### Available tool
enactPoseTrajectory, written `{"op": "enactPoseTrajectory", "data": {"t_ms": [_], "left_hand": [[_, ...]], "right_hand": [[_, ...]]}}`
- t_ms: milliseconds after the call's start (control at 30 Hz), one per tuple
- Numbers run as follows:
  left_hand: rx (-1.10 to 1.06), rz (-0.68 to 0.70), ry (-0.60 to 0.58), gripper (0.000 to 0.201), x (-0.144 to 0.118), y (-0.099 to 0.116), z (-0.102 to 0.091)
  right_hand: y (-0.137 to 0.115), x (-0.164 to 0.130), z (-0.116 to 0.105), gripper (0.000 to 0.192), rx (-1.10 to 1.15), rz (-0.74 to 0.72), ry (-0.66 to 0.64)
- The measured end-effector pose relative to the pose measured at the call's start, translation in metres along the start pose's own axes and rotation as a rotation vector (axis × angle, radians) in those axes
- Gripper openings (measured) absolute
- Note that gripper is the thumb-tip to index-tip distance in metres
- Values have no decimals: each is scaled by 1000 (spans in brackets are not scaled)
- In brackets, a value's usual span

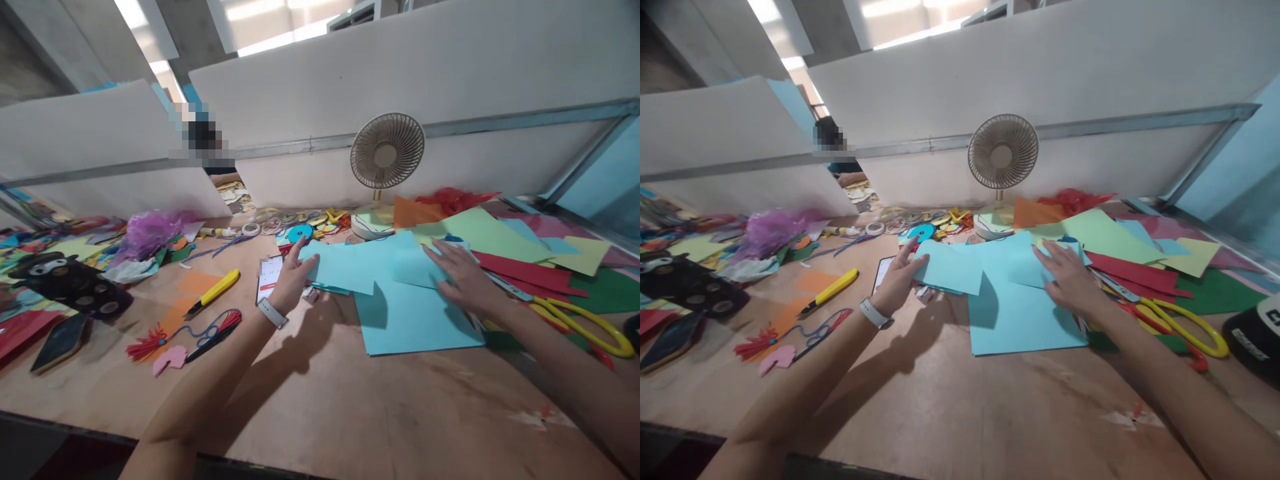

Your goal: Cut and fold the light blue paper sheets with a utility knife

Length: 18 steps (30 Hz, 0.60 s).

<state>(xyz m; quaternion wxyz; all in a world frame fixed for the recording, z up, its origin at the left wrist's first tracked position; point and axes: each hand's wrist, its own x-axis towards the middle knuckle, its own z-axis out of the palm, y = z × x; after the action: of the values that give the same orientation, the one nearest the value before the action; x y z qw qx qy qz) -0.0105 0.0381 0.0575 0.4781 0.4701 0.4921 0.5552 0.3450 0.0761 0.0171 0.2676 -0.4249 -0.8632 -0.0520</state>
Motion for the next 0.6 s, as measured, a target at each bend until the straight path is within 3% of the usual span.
{"op": "enactPoseTrajectory", "data": {"t_ms": [67, 133, 233, 333, 433, 500, 533, 600], "left_hand": [[-33, 23, -35, 90, -23, -4, 14], [-51, 52, -82, 89, -51, -10, 28], [9, 129, -242, 81, -91, -20, 36], [240, 276, -400, 66, -117, -23, 19], [605, 689, -433, 59, -121, -20, -10], [846, 956, -460, 68, -116, -18, -24], [926, 1022, -525, 73, -112, -19, -26], [1012, 1013, -690, 88, -106, -24, -25]], "right_hand": [[-46, -1, -6, 82, 84, -191, 28], [-89, -3, -6, 81, 79, -309, 45], [-119, -11, 6, 69, 90, -399, 102], [-115, -27, 19, 59, 203, -448, 64], [-103, -42, 25, 50, 293, -502, -45], [-98, -50, 27, 48, 336, -540, -132], [-96, -53, 27, 48, 362, -545, -166], [-91, -58, 29, 48, 421, -528, -210]]}}
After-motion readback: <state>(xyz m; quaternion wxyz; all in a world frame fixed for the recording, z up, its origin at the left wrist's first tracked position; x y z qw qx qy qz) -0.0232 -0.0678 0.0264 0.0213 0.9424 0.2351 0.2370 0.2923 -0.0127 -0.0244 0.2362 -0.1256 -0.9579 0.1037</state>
